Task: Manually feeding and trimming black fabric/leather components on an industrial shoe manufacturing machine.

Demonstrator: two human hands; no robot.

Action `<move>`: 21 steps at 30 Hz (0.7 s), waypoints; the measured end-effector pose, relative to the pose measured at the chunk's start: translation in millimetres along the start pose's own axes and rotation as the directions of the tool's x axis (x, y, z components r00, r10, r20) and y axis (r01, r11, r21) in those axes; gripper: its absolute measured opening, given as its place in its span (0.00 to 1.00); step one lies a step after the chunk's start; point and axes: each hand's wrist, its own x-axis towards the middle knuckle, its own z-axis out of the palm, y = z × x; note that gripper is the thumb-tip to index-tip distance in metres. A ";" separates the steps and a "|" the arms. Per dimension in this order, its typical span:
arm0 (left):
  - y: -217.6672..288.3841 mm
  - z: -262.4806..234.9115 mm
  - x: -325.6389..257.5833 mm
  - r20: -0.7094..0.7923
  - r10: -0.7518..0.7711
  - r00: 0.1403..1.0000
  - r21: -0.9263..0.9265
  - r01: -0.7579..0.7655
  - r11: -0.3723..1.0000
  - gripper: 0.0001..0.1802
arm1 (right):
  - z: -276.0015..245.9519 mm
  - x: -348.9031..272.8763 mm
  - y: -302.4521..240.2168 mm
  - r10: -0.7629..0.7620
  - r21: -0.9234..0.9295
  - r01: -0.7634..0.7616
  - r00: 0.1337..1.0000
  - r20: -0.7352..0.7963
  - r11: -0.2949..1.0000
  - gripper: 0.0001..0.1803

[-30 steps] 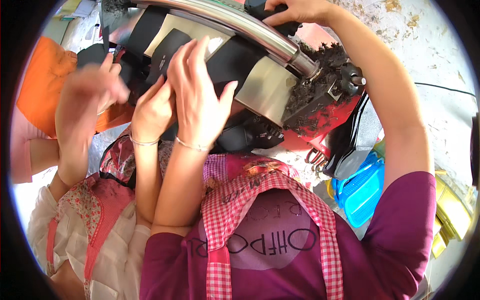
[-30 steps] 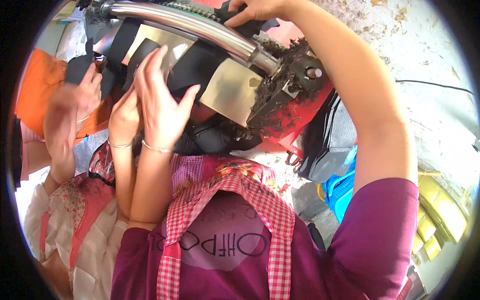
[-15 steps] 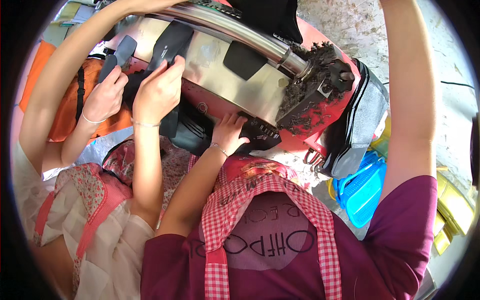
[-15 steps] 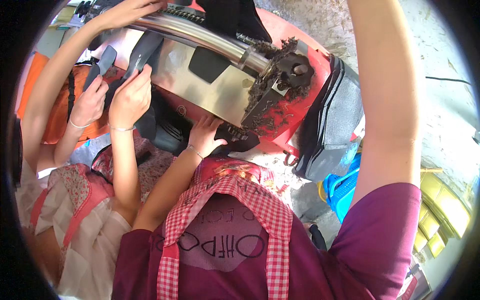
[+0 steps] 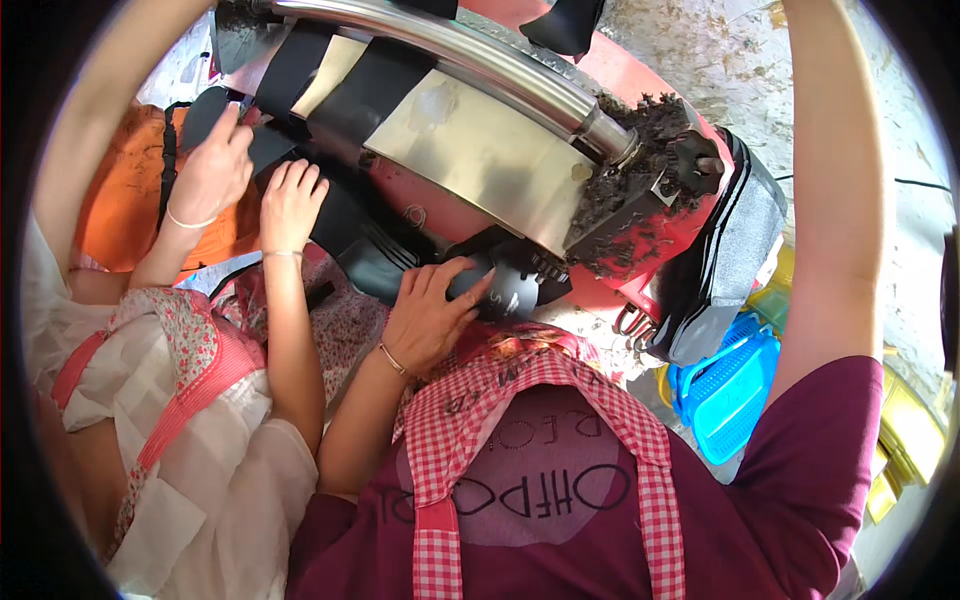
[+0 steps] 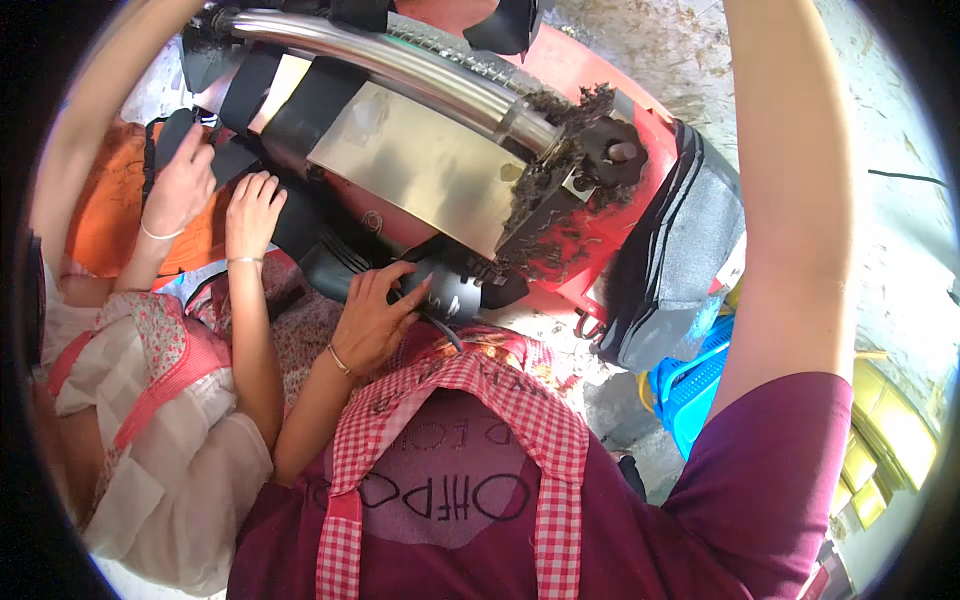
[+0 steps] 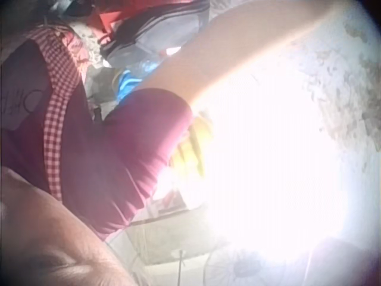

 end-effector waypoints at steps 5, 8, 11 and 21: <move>-10.3 9.2 9.5 -0.037 0.050 0.998 -0.119 -0.054 0.991 0.27 | 6.5 -2.4 27.4 0.106 -0.048 -0.106 0.994 -0.014 0.993 0.08; -22.8 38.9 16.3 -0.078 0.118 0.990 -0.175 -0.130 0.976 0.24 | 13.2 -4.5 28.7 0.145 -0.091 -0.146 0.989 -0.021 0.985 0.08; -13.4 42.6 23.1 -0.086 0.245 0.966 -0.111 -0.254 0.961 0.25 | 14.4 -6.6 30.4 0.153 -0.149 -0.156 0.988 -0.032 0.976 0.08; 11.7 -73.1 24.3 -0.168 -0.267 0.949 -0.681 0.084 0.727 0.23 | 17.6 -5.2 35.9 -0.106 -0.367 0.052 0.986 -0.128 0.929 0.15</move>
